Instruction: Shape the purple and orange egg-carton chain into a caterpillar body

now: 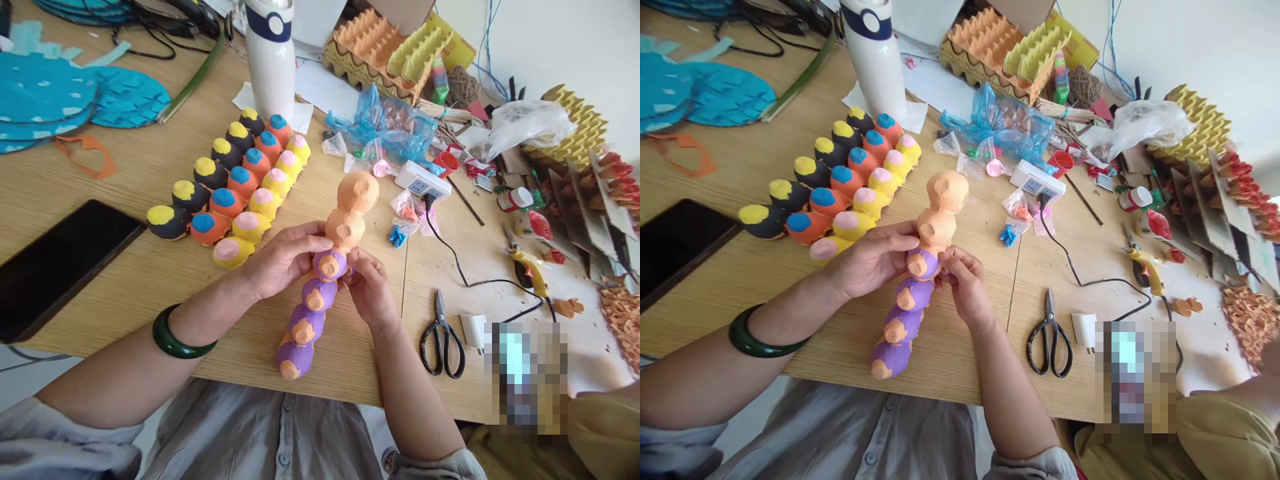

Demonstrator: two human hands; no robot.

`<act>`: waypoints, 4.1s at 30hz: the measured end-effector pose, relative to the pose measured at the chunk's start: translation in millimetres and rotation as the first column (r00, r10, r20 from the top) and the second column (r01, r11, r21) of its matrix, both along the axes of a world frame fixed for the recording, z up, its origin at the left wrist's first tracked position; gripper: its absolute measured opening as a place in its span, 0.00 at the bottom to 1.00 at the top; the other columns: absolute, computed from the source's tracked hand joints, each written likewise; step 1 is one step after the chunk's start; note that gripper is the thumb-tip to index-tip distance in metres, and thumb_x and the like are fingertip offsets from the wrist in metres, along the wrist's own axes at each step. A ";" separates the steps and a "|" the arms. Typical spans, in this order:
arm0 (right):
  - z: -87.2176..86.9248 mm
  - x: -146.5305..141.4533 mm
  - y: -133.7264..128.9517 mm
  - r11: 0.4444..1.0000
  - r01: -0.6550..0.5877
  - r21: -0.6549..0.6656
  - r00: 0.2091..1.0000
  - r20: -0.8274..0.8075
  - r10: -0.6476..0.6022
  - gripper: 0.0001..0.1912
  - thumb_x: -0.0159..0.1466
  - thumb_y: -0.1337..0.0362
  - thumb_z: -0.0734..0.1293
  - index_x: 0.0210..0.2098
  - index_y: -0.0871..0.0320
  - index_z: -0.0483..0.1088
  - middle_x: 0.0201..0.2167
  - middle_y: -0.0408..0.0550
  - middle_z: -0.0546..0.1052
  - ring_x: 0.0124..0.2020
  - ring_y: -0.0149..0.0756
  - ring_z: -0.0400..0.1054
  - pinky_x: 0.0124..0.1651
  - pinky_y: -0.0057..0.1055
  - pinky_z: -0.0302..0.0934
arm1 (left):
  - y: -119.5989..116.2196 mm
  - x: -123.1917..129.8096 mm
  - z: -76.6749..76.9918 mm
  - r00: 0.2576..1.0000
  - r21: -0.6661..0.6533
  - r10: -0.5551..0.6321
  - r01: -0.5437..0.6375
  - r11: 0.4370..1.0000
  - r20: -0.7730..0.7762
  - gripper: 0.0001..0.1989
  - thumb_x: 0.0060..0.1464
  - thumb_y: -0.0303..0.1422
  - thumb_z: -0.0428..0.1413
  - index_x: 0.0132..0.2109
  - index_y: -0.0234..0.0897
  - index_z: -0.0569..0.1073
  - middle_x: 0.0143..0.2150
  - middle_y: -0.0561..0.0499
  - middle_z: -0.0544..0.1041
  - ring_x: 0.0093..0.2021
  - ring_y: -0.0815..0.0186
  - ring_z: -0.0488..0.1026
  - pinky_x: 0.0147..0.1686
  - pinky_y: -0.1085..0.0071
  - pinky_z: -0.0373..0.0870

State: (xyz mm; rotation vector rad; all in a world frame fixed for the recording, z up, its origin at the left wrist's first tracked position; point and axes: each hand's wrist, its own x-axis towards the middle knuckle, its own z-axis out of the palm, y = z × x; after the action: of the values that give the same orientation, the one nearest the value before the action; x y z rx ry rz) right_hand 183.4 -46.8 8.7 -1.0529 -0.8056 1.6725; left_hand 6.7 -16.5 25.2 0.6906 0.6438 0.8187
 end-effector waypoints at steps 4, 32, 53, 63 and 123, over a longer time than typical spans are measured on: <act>0.4 1.0 -0.4 0.998 -0.055 0.036 0.997 0.059 0.053 0.24 0.58 0.48 0.80 0.22 0.55 0.68 0.20 0.36 0.63 0.22 0.27 0.55 0.26 0.29 0.57 | 0.3 -0.6 3.2 0.998 0.030 -0.022 0.024 0.999 -0.067 0.10 0.51 0.38 0.72 0.38 0.40 0.81 0.33 0.52 0.76 0.33 0.64 0.70 0.35 0.69 0.72; -1.6 7.5 4.1 0.998 -0.068 -0.004 0.998 -0.008 0.068 0.25 0.54 0.48 0.80 0.20 0.55 0.66 0.18 0.36 0.60 0.20 0.26 0.50 0.23 0.27 0.50 | 7.4 -2.7 -5.6 0.973 -0.006 -0.150 0.154 0.988 0.173 0.06 0.56 0.36 0.70 0.41 0.41 0.87 0.38 0.47 0.83 0.40 0.57 0.78 0.43 0.62 0.79; -6.5 21.3 4.6 0.991 -0.135 0.013 0.990 0.034 0.135 0.23 0.50 0.46 0.82 0.22 0.55 0.71 0.18 0.38 0.65 0.21 0.29 0.54 0.26 0.28 0.52 | 4.4 -10.9 -13.3 0.940 0.161 -0.307 0.283 0.946 0.150 0.13 0.55 0.33 0.74 0.47 0.38 0.86 0.44 0.45 0.86 0.45 0.58 0.83 0.49 0.64 0.80; -5.1 14.7 5.5 0.998 -0.070 0.001 0.996 0.059 0.070 0.25 0.52 0.45 0.81 0.22 0.55 0.68 0.20 0.37 0.63 0.23 0.28 0.51 0.28 0.29 0.50 | 6.1 -6.7 -13.6 0.970 0.086 -0.187 0.175 0.981 0.158 0.11 0.54 0.32 0.71 0.45 0.39 0.86 0.40 0.48 0.84 0.39 0.62 0.80 0.44 0.67 0.79; -4.5 12.4 14.6 0.979 0.203 -0.033 0.979 0.011 -0.203 0.13 0.62 0.53 0.75 0.36 0.56 0.76 0.19 0.34 0.64 0.18 0.25 0.51 0.20 0.25 0.53 | 17.0 -14.2 -29.7 0.498 0.516 0.377 0.172 0.839 -0.781 0.18 0.60 0.51 0.63 0.36 0.39 0.81 0.36 0.46 0.85 0.36 0.57 0.78 0.36 0.63 0.68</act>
State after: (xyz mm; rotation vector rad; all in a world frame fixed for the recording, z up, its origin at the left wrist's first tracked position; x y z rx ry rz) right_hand 195.8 -32.2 4.3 -1.1263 -0.6530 1.5141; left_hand -7.6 0.6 -4.5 1.6704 1.4265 0.7269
